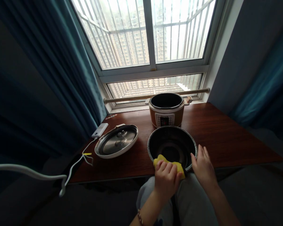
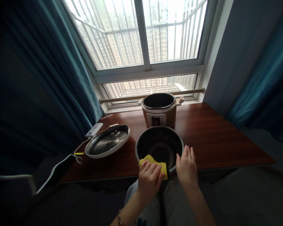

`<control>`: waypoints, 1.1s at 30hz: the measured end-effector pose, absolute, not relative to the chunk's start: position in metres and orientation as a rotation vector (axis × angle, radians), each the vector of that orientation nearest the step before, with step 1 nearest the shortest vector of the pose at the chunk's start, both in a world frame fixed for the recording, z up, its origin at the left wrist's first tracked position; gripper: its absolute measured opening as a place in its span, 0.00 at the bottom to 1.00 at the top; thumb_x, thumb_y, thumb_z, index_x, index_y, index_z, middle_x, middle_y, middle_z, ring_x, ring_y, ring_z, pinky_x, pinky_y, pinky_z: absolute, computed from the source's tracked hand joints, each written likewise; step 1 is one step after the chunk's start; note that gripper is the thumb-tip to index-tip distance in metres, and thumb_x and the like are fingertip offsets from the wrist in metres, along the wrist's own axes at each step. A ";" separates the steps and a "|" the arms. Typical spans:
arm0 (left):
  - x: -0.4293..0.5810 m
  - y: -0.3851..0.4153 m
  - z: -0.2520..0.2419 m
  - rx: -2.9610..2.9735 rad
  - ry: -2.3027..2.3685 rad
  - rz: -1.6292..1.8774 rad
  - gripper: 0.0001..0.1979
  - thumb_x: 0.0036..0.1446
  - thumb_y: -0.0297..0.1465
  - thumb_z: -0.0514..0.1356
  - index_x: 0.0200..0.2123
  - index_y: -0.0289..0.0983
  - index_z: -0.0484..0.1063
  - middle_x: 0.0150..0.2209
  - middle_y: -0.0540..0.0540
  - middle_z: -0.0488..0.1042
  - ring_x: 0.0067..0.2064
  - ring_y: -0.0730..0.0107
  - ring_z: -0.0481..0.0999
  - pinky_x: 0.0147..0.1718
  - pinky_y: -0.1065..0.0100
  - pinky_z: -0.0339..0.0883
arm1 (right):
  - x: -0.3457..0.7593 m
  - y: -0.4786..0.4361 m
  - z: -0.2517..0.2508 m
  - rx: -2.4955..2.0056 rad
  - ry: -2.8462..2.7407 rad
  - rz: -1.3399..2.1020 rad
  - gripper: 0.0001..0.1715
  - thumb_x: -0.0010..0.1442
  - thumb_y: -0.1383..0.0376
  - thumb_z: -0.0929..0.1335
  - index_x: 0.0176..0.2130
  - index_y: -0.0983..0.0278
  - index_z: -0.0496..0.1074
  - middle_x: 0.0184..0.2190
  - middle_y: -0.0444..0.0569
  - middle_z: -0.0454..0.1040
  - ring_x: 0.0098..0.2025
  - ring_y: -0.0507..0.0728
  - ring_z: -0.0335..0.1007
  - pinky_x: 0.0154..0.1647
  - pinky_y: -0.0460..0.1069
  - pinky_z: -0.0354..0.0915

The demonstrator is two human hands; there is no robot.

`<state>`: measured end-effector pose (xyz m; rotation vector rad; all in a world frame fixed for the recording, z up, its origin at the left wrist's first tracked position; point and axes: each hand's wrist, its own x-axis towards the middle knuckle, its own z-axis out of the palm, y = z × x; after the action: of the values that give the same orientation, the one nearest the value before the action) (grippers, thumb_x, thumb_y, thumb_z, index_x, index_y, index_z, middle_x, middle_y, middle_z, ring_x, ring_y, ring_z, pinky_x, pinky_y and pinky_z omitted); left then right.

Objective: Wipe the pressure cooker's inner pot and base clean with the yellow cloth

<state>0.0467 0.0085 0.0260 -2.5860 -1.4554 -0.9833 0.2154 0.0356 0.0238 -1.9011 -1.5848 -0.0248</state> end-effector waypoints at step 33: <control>-0.024 0.148 0.070 -2.871 -1.654 -0.892 0.29 0.45 0.17 0.54 0.52 0.38 0.63 0.56 0.42 0.61 0.57 0.64 0.61 0.56 0.61 0.57 | 0.218 0.038 0.014 -1.996 -1.605 0.130 0.26 0.62 0.68 0.54 0.56 0.78 0.57 0.48 0.65 0.69 0.47 0.61 0.69 0.42 0.51 0.66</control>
<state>-0.0241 0.1479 0.0696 -2.8705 -1.6537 -0.8920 0.2179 0.0376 0.0137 -1.9958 -1.6054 0.1298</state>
